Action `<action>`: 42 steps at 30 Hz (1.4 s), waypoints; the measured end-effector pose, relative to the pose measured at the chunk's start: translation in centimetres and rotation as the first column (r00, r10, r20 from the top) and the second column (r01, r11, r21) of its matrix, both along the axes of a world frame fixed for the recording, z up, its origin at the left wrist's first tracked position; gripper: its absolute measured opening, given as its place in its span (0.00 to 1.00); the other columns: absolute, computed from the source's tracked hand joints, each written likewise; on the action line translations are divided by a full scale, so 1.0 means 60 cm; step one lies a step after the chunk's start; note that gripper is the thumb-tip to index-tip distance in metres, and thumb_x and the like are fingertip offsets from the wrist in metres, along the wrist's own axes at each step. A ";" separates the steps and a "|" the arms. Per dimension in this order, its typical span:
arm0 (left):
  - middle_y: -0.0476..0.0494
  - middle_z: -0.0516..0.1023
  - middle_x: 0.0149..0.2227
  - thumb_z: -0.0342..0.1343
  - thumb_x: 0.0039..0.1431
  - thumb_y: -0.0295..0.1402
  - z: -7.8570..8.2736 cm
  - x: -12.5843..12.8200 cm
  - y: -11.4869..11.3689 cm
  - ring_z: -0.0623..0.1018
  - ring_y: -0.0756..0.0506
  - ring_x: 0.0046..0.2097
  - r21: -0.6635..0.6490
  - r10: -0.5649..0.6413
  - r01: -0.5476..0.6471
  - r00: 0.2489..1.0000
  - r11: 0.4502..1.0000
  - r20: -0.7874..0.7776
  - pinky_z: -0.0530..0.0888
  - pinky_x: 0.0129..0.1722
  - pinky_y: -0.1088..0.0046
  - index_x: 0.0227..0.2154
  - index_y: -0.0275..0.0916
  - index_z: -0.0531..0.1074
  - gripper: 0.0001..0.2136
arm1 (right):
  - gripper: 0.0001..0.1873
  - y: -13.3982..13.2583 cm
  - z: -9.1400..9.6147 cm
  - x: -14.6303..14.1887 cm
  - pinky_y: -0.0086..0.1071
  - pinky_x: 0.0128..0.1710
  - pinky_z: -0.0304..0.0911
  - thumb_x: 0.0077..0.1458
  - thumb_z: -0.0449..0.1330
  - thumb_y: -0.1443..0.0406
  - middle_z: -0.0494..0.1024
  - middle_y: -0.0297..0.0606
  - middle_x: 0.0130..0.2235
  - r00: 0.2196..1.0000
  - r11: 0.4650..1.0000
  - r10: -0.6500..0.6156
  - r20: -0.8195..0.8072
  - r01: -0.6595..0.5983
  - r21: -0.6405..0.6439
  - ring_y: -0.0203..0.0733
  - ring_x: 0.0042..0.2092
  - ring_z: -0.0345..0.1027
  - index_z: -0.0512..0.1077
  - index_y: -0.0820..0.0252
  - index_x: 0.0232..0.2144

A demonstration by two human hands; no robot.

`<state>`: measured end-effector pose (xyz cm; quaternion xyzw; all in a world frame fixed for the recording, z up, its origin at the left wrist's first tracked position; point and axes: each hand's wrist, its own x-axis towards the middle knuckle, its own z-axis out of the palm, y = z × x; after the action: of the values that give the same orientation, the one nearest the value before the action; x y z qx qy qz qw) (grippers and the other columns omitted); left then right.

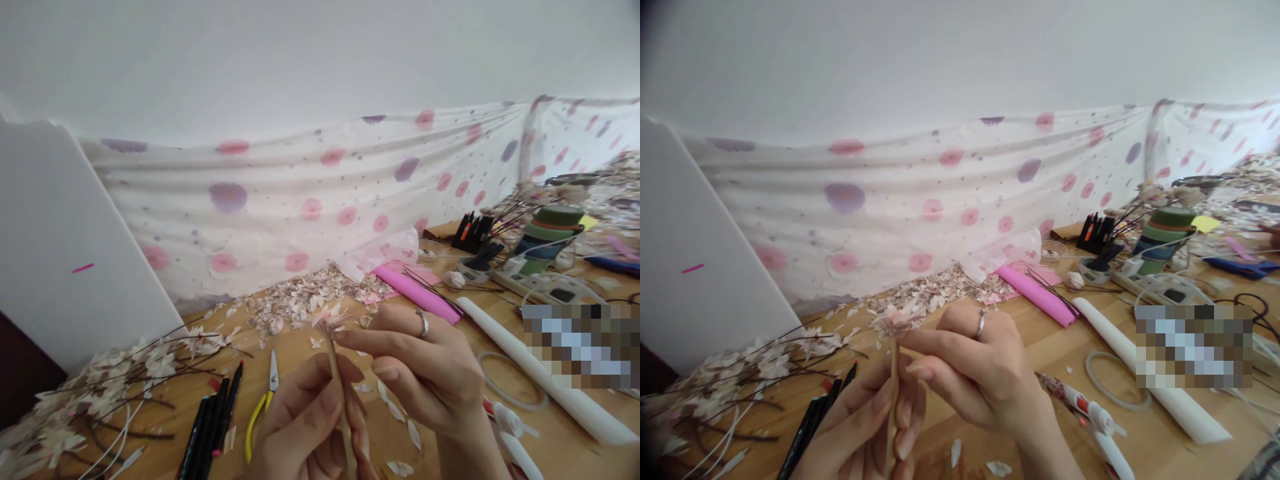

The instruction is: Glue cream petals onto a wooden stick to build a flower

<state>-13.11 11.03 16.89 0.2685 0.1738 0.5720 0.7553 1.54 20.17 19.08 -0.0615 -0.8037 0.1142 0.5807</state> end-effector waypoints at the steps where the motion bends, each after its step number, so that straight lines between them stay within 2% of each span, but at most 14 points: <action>1: 0.48 0.82 0.30 0.61 0.63 0.31 -0.001 0.000 0.000 0.80 0.53 0.29 0.001 -0.010 0.010 1.000 1.000 0.013 0.80 0.31 0.80 0.40 0.37 0.80 0.06 | 0.19 0.000 -0.001 0.001 0.28 0.24 0.60 0.69 0.53 0.59 0.73 0.37 0.26 1.000 1.000 0.003 0.002 -0.003 -0.010 0.33 0.26 0.67 0.80 0.67 0.41; 5: 0.49 0.84 0.30 0.59 0.64 0.30 -0.002 0.002 0.002 0.82 0.53 0.30 0.023 -0.040 0.039 0.998 0.999 0.058 0.80 0.32 0.80 0.41 0.37 0.80 0.07 | 0.18 0.000 -0.002 0.003 0.28 0.24 0.60 0.69 0.54 0.59 0.72 0.35 0.25 1.000 0.999 -0.008 0.010 0.008 -0.037 0.33 0.25 0.65 0.80 0.64 0.43; 10: 0.49 0.84 0.30 0.59 0.64 0.30 -0.002 0.007 0.004 0.83 0.52 0.29 0.036 -0.012 0.011 0.999 0.999 0.038 0.81 0.32 0.79 0.42 0.37 0.81 0.07 | 0.16 0.000 -0.001 0.002 0.29 0.24 0.60 0.69 0.54 0.60 0.73 0.35 0.26 1.000 0.999 -0.025 0.014 0.026 -0.045 0.34 0.25 0.65 0.80 0.61 0.45; 19: 0.49 0.82 0.26 0.65 0.59 0.32 0.001 0.012 0.003 0.81 0.52 0.24 -0.039 0.044 -0.045 0.999 0.998 -0.022 0.81 0.28 0.79 0.37 0.38 0.82 0.06 | 0.15 -0.001 -0.007 0.005 0.28 0.24 0.60 0.69 0.53 0.60 0.73 0.35 0.28 1.000 0.996 -0.014 -0.006 0.014 -0.085 0.34 0.26 0.65 0.78 0.61 0.44; 28: 0.49 0.81 0.24 0.67 0.56 0.32 0.006 0.020 0.007 0.79 0.53 0.23 -0.071 0.045 -0.047 0.999 0.996 -0.028 0.80 0.26 0.79 0.35 0.37 0.83 0.06 | 0.14 -0.001 -0.008 0.005 0.29 0.24 0.60 0.69 0.54 0.61 0.73 0.34 0.28 0.999 0.996 -0.021 -0.031 0.018 -0.086 0.33 0.27 0.65 0.78 0.61 0.44; 33: 0.50 0.81 0.25 0.66 0.57 0.33 0.005 0.019 0.001 0.79 0.53 0.23 -0.050 0.074 -0.078 0.994 0.996 -0.074 0.79 0.26 0.80 0.37 0.39 0.83 0.06 | 0.13 -0.002 -0.008 0.003 0.29 0.26 0.63 0.70 0.53 0.62 0.76 0.36 0.30 1.000 0.995 -0.028 -0.014 0.027 -0.092 0.33 0.27 0.66 0.77 0.60 0.45; 37: 0.51 0.79 0.25 0.63 0.60 0.34 -0.001 0.018 0.001 0.78 0.53 0.23 -0.011 0.131 -0.133 0.984 0.991 -0.120 0.78 0.25 0.81 0.39 0.40 0.82 0.07 | 0.14 0.000 -0.008 0.004 0.26 0.27 0.63 0.70 0.53 0.61 0.77 0.36 0.31 0.999 0.996 -0.042 0.002 0.042 -0.080 0.32 0.29 0.68 0.76 0.62 0.44; 42: 0.50 0.80 0.27 0.62 0.61 0.33 -0.005 0.016 0.004 0.80 0.52 0.25 -0.012 0.096 -0.098 0.991 0.995 -0.097 0.79 0.26 0.81 0.38 0.40 0.82 0.06 | 0.15 0.001 -0.007 0.006 0.25 0.28 0.62 0.70 0.53 0.60 0.74 0.35 0.30 0.999 0.998 -0.045 0.026 0.046 -0.039 0.31 0.29 0.67 0.77 0.64 0.44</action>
<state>-12.12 11.26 16.60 0.2809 0.2276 0.5930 0.7195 1.90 20.25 18.64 -0.0928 -0.8069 0.1161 0.5716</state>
